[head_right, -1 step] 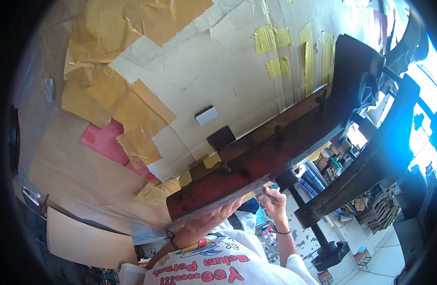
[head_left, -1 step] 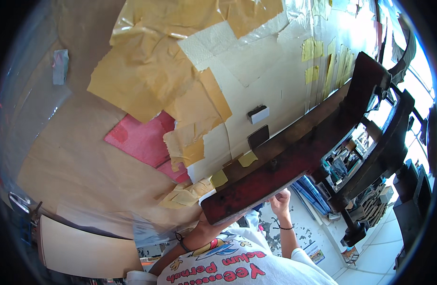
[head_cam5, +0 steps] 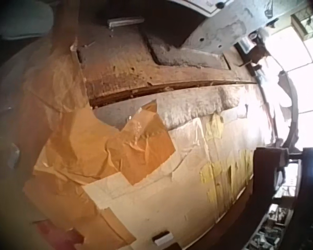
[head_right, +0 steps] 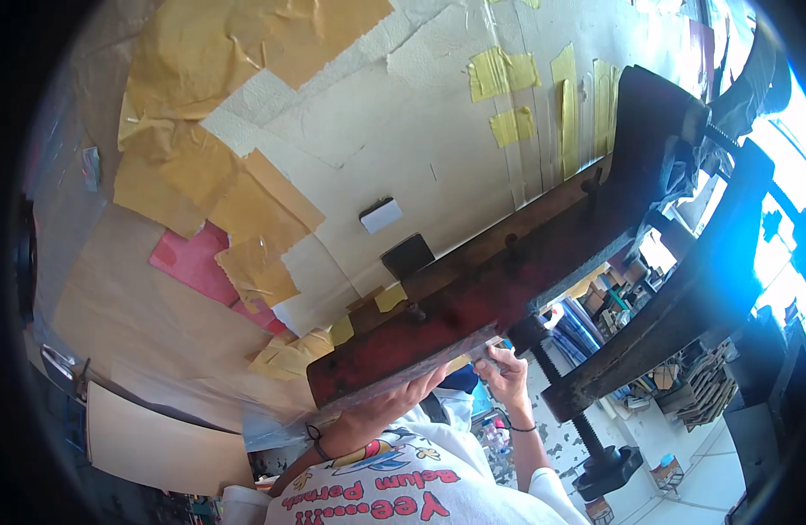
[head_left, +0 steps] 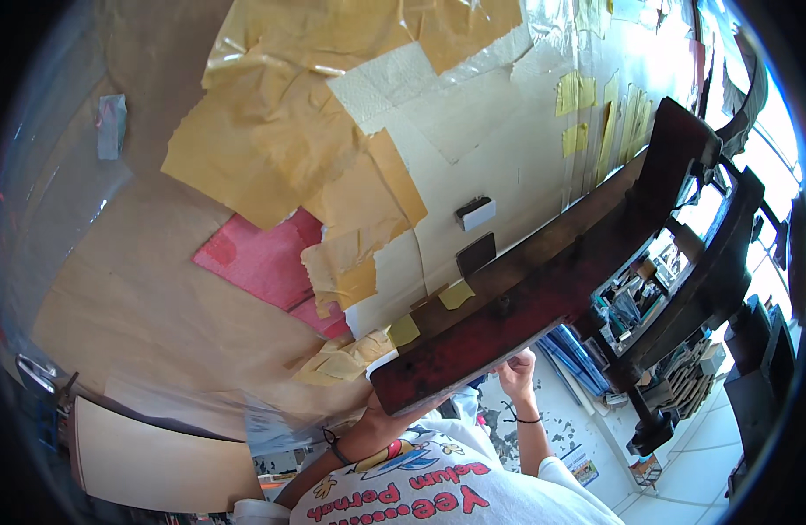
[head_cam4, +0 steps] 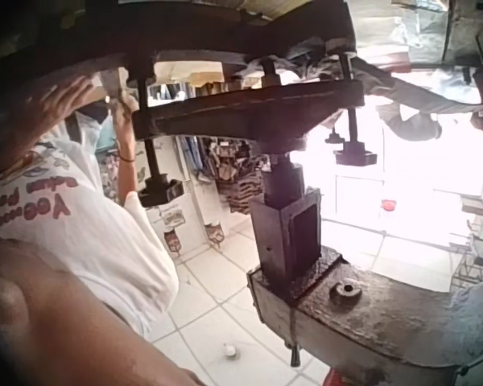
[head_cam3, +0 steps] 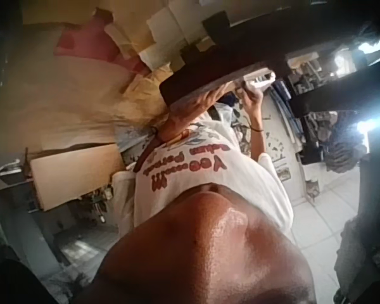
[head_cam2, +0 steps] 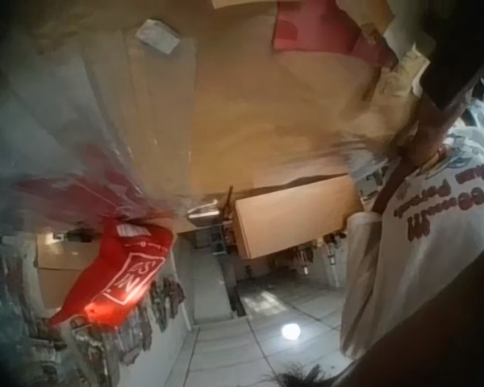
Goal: The person uses a ruler to measure plastic sheets on a machine worktable, handles adhesive tape, and places a cardboard box on the table.
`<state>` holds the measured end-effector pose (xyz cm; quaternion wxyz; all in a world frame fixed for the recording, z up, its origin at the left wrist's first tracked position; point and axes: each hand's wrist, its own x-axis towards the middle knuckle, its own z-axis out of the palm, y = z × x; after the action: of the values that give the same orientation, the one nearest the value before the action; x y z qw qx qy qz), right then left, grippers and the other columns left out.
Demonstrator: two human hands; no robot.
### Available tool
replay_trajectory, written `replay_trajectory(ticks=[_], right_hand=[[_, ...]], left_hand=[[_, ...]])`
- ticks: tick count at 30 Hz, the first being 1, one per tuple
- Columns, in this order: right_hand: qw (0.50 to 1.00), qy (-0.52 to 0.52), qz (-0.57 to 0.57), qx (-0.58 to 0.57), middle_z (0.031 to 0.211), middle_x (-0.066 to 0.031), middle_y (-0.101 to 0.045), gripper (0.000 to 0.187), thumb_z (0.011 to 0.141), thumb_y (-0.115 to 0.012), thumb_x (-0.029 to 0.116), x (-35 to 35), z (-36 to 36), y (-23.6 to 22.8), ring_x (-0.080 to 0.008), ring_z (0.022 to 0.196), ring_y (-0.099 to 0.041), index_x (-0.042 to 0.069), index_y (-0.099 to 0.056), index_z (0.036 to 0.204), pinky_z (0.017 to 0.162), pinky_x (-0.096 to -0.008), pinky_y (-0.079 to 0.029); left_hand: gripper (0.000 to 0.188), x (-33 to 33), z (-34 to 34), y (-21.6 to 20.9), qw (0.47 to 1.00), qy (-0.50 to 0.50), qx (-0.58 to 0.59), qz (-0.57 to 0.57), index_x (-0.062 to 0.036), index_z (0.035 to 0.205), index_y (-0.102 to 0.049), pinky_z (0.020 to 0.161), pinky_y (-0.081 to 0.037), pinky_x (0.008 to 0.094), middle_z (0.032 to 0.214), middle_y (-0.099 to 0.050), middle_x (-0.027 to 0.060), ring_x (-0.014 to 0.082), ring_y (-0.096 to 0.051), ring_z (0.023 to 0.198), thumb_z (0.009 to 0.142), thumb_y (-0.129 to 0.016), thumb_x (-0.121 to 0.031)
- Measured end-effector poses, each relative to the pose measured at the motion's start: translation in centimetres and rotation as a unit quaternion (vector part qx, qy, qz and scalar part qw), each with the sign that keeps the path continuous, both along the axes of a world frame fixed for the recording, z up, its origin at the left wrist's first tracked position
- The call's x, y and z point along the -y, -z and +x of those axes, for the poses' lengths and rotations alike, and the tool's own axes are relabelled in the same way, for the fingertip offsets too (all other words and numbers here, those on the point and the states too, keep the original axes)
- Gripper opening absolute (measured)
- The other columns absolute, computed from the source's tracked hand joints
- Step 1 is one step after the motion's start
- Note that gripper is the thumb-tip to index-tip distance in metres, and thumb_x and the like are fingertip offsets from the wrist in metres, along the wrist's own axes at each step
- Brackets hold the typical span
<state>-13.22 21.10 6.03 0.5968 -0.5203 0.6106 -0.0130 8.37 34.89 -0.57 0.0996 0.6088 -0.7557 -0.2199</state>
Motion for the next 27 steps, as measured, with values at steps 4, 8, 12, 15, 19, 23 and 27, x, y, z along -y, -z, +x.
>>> replay_trajectory(ticks=[4,8,12,15,19,23,27], right_hand=[[0.999,0.012,0.025,0.018,0.094,-0.0094,-0.070,0.036,0.090,-0.069,-0.002,0.6,0.0,0.0,-0.0123,0.079,-0.068,0.012,-0.066,0.124,0.062,-0.0234,-0.054],[0.997,0.036,0.054,0.048,0.092,-0.0085,-0.069,0.035,0.091,-0.068,-0.003,0.8,0.6,0.4,-0.0110,0.074,-0.065,0.011,-0.067,0.124,0.061,-0.0231,-0.052],[0.995,0.048,0.065,0.052,0.092,-0.0098,-0.069,0.030,0.091,-0.066,-0.004,0.7,0.5,0.4,-0.0123,0.074,-0.066,0.008,-0.068,0.119,0.063,-0.0247,-0.054],[0.990,0.092,0.070,0.085,0.095,-0.0113,-0.071,0.030,0.091,-0.065,-0.005,0.8,1.8,0.3,-0.0155,0.078,-0.070,0.007,-0.067,0.119,0.068,-0.0292,-0.058],[0.991,0.050,0.097,0.073,0.097,-0.0114,-0.073,0.025,0.089,-0.070,-0.003,2.2,1.6,0.4,-0.0158,0.086,-0.070,0.004,-0.069,0.114,0.075,-0.0313,-0.058],[0.997,-0.021,0.072,0.002,0.105,-0.0094,-0.073,0.019,0.087,-0.073,-0.004,3.3,0.3,0.2,-0.0129,0.090,-0.067,0.006,-0.073,0.104,0.079,-0.0274,-0.054],[0.997,-0.044,0.058,0.034,0.100,-0.0088,-0.075,0.018,0.081,-0.080,0.001,5.4,1.5,1.0,-0.0082,0.086,-0.067,0.002,-0.074,0.098,0.076,-0.0245,-0.053]], left_hand=[[0.047,-0.2,-0.8,0.0,1.000,0.003,0.016,0.014,-0.0209,0.138,-0.053,0.112,-0.035,0.0501,0.145,-0.048,0.0016,0.0261,-0.048,0.131,0.099,-0.050,-0.047],[0.049,-0.8,-0.7,0.4,0.958,-0.068,-0.245,0.133,-0.0121,0.148,-0.038,0.112,-0.038,0.0295,0.146,-0.047,0.0042,0.0156,-0.046,0.132,0.103,-0.047,-0.029],[0.051,2.6,1.8,0.2,1.000,0.010,-0.007,-0.009,-0.0110,0.148,-0.039,0.113,-0.037,0.0300,0.147,-0.045,0.0049,0.0162,-0.043,0.134,0.103,-0.047,-0.033],[0.043,4.1,3.1,-0.5,0.996,-0.057,0.019,-0.069,-0.0168,0.131,-0.058,0.112,-0.037,0.0381,0.136,-0.057,-0.0017,0.0135,-0.052,0.127,0.096,-0.057,-0.042],[0.051,3.8,3.0,-0.7,0.992,-0.112,-0.057,-0.020,-0.0114,0.147,-0.043,0.114,-0.037,0.0354,0.145,-0.046,0.0058,0.0156,-0.042,0.136,0.103,-0.046,-0.036],[0.047,4.4,4.1,-1.4,0.993,-0.107,-0.019,-0.040,-0.0125,0.146,-0.045,0.114,-0.037,0.0360,0.144,-0.047,0.0044,0.0154,-0.043,0.135,0.103,-0.044,-0.033],[0.047,5.9,5.3,-1.8,0.995,-0.094,0.014,-0.038,-0.0129,0.146,-0.046,0.114,-0.037,0.0353,0.144,-0.048,0.0038,0.0157,-0.043,0.135,0.103,-0.045,-0.032]])
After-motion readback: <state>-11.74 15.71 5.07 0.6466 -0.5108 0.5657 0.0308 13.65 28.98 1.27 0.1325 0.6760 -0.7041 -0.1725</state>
